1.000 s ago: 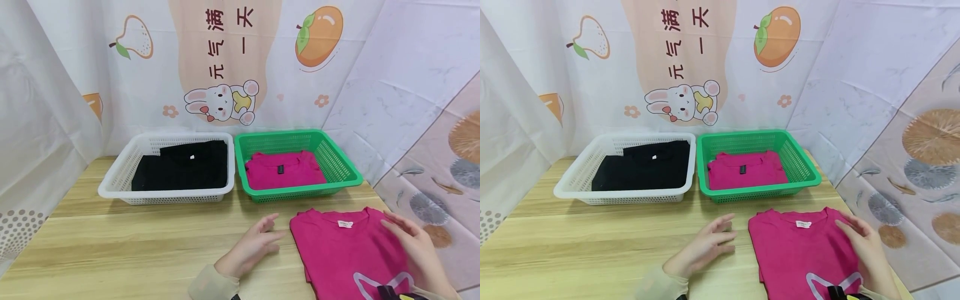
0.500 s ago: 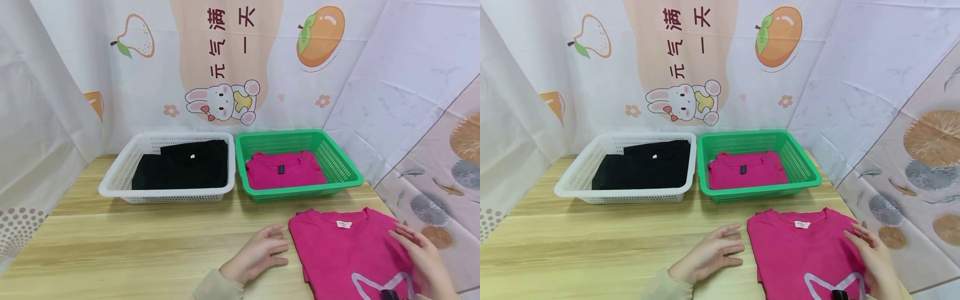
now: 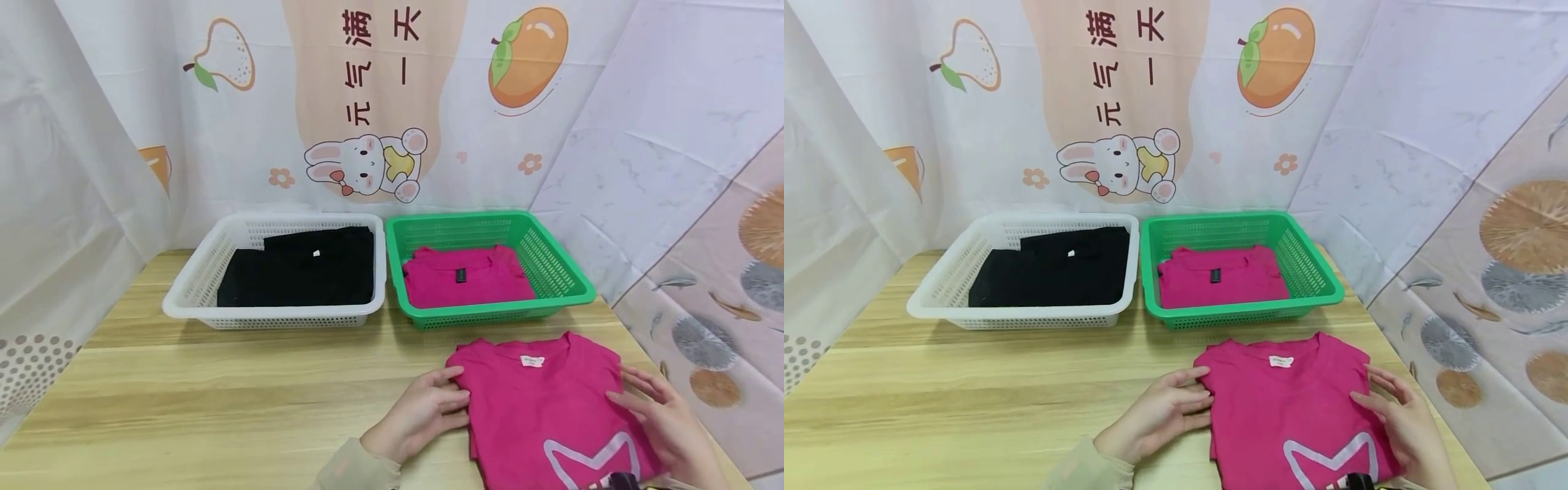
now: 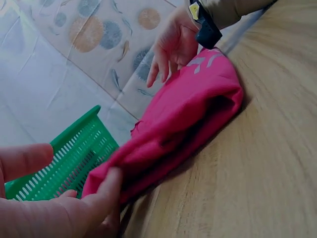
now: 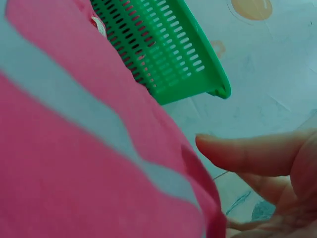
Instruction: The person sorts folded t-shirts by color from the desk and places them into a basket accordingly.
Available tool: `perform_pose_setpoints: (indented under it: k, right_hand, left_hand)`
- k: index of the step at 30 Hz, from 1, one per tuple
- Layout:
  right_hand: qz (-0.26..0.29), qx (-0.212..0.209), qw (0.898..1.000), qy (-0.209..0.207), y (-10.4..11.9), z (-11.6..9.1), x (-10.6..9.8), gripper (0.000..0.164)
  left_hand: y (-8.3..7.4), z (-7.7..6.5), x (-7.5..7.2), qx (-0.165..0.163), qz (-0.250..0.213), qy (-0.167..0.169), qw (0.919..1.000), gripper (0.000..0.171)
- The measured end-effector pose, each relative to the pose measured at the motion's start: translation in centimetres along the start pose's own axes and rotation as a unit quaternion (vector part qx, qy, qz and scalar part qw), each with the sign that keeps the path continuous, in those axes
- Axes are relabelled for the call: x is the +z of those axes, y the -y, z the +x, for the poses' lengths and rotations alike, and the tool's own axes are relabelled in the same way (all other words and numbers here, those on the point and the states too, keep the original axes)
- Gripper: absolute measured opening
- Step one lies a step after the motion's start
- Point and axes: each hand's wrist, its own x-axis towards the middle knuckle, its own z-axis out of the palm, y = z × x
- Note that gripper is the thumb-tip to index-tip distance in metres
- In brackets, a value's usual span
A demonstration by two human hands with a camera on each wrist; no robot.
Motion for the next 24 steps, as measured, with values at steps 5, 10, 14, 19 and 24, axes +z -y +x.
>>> perform_pose_setpoints:
  k: [5, 10, 14, 19, 24]
  right_hand:
    - [-0.030, 0.016, 0.999, 0.034, -0.4, 0.1, -0.1, 0.039]
    - [-0.014, -0.004, 0.995, 0.095, -0.7, 0.4, 0.2, 0.040]
    - [-0.025, 0.016, 0.988, 0.149, -0.6, 0.5, 0.4, 0.040]
    - [-0.041, 0.022, 0.984, 0.172, -0.4, 0.4, 0.5, 0.042]
    - [-0.023, 0.031, 0.980, 0.195, 0.1, 0.3, 0.4, 0.044]
  left_hand:
    - [0.4, 0.2, 0.4, 0.004, -0.006, 0.011, 0.9999, 0.051]
    - [0.6, 0.0, 0.7, 0.008, -0.005, 0.010, 0.9999, 0.049]
    - [0.7, -0.1, 0.8, -0.008, 0.014, 0.034, 0.9993, 0.041]
    - [0.9, -0.2, 0.9, -0.009, 0.078, 0.063, 0.9949, 0.032]
    - [1.1, -0.3, 1.6, -0.002, 0.167, 0.035, 0.9854, 0.031]
